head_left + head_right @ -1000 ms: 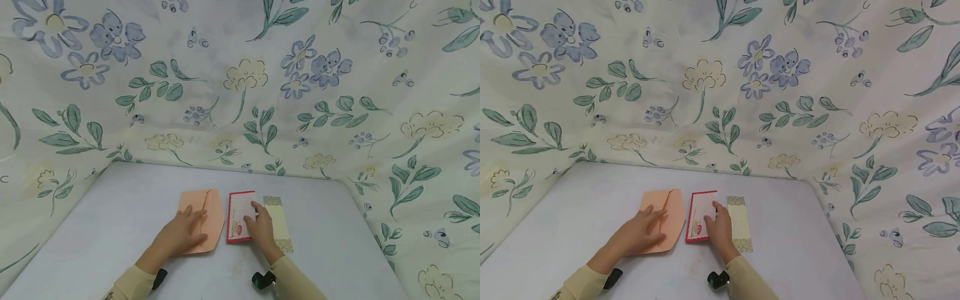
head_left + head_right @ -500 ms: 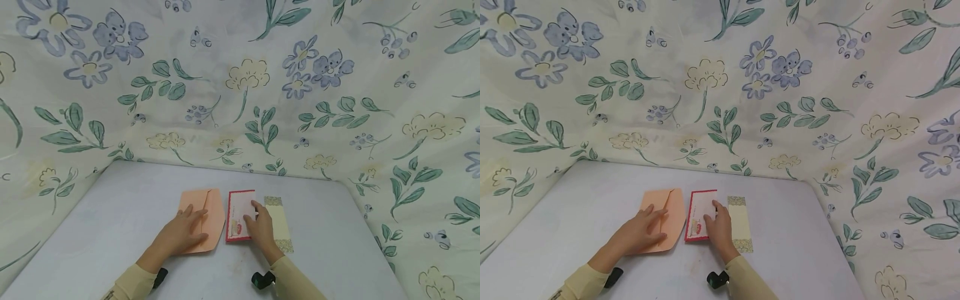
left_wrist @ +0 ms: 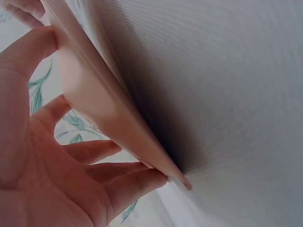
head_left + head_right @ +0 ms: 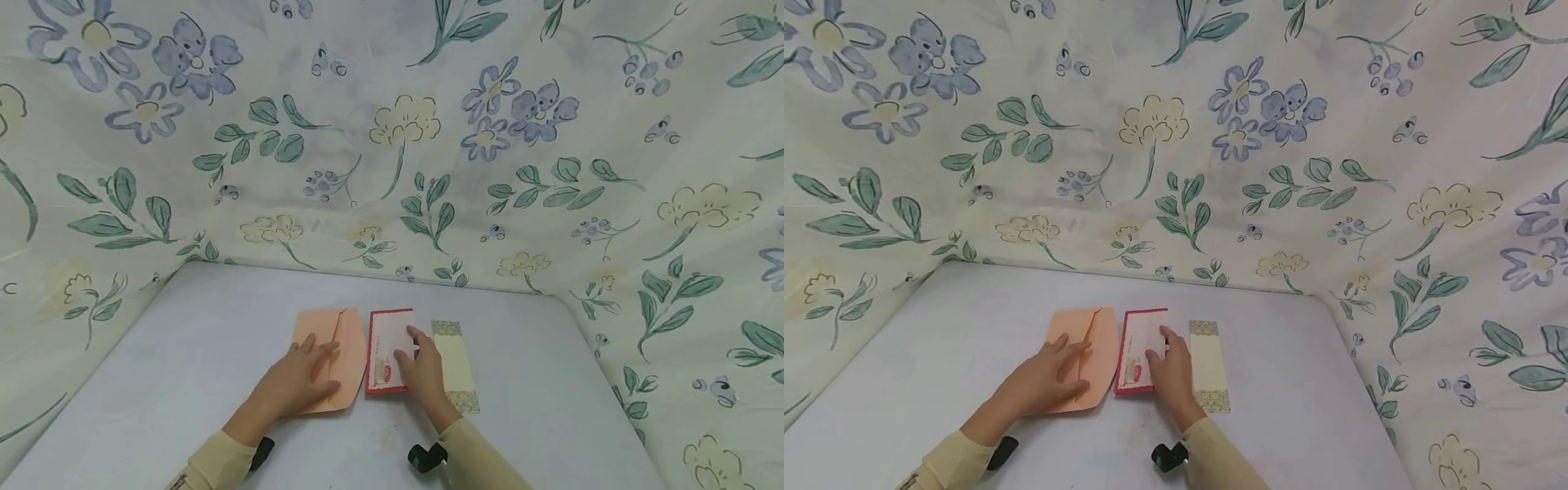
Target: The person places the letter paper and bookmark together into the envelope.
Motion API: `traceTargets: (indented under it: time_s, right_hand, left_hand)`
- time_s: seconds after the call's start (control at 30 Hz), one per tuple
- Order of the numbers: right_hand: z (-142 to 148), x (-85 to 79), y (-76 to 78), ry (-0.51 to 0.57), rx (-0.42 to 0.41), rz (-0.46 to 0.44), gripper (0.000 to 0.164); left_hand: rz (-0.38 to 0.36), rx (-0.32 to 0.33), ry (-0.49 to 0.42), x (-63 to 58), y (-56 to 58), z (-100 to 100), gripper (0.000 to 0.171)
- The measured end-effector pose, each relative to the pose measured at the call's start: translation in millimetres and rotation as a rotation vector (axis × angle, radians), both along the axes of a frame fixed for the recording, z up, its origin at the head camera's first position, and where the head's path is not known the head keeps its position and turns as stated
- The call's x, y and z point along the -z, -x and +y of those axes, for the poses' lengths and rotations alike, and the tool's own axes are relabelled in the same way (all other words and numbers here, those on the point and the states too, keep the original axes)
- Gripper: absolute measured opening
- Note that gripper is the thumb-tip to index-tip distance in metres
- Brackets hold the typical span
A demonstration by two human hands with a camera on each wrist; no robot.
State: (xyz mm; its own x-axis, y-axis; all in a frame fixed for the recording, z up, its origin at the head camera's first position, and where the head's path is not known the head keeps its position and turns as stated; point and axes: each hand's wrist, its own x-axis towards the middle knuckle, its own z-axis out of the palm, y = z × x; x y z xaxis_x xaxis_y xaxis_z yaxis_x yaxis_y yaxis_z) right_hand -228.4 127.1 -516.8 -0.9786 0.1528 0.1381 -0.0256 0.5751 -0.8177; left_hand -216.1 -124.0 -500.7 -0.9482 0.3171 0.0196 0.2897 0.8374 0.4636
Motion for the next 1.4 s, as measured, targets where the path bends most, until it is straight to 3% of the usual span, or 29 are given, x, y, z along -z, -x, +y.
traceTargets:
  time_s: [0.83,1.4]
  right_hand:
    - [-13.0,-6.6,0.9,0.015,-0.005,-0.014,0.053]
    - [-15.2,-9.1,-0.2,0.016,-0.016,0.023,0.053]
  left_hand:
    - [0.013,0.004,-0.015,1.6,1.8,-3.1,0.07]
    - [-0.001,-0.011,0.004,-0.1,2.0,-1.0,0.071]
